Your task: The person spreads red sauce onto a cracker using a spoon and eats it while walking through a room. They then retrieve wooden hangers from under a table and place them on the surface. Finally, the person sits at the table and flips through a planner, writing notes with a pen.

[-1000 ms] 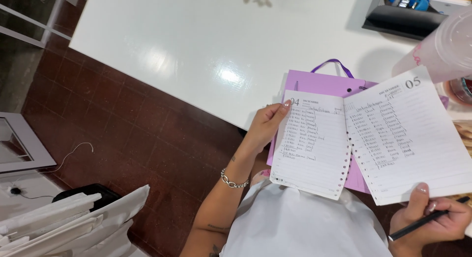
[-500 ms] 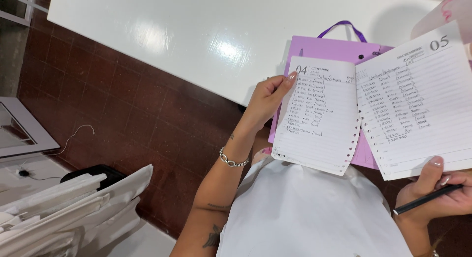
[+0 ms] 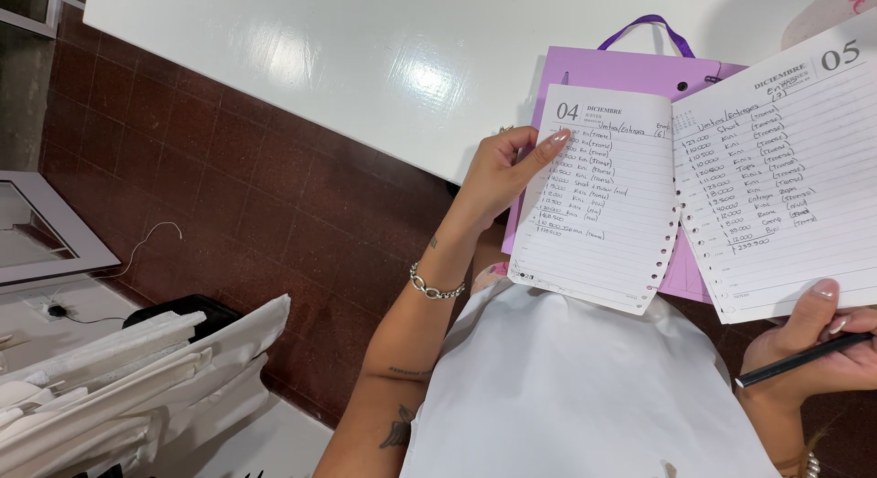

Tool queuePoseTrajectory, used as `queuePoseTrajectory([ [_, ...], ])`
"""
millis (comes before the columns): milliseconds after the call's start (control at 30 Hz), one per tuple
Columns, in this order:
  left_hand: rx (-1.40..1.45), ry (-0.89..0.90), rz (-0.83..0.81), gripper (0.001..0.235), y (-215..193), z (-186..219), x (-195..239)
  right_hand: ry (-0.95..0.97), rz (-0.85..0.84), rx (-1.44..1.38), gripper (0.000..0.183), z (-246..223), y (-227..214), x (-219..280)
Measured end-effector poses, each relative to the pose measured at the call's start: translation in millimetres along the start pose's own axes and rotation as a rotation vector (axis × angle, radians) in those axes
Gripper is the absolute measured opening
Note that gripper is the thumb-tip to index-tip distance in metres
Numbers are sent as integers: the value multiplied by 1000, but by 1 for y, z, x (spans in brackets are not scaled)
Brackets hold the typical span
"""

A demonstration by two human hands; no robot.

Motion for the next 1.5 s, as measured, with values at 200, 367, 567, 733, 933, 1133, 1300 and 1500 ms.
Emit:
queuePoseTrajectory([
  [200, 6, 25, -5, 38, 0, -1, -1, -2, 20, -3, 58, -3, 0, -3],
  [367, 3, 19, 2, 35, -1, -3, -1, 24, 4, -18, 55, -9, 1, -6],
  [567, 21, 49, -17, 40, -1, -3, -2, -9, 31, -55, 48, -5, 1, -5],
  [733, 36, 37, -15, 43, -1, -1, -1, -21, 44, -38, 46, -10, 2, -5],
  [933, -9, 33, 19, 37, -3, -4, -1, -65, 52, 26, 45, -25, 7, -7],
  [1133, 12, 2, 21, 35, -4, -3, 0, -75, 83, 64, 45, -20, 7, -5],
  [1300, 51, -2, -31, 31, -4, -4, -1, -30, 110, 60, 48, -27, 11, -5],
  [1500, 88, -29, -72, 30, -12, -16, -7, 7, 113, -8, 42, -31, 17, -3],
])
Point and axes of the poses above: each hand's wrist, its own x-axis away from the middle knuckle, its own y-axis out of the palm, z = x × y, the point moved 3 cm from there along -x, towards the middle knuckle, and after that the axes turned 5 degrees about -z, right-handed, at the moved point
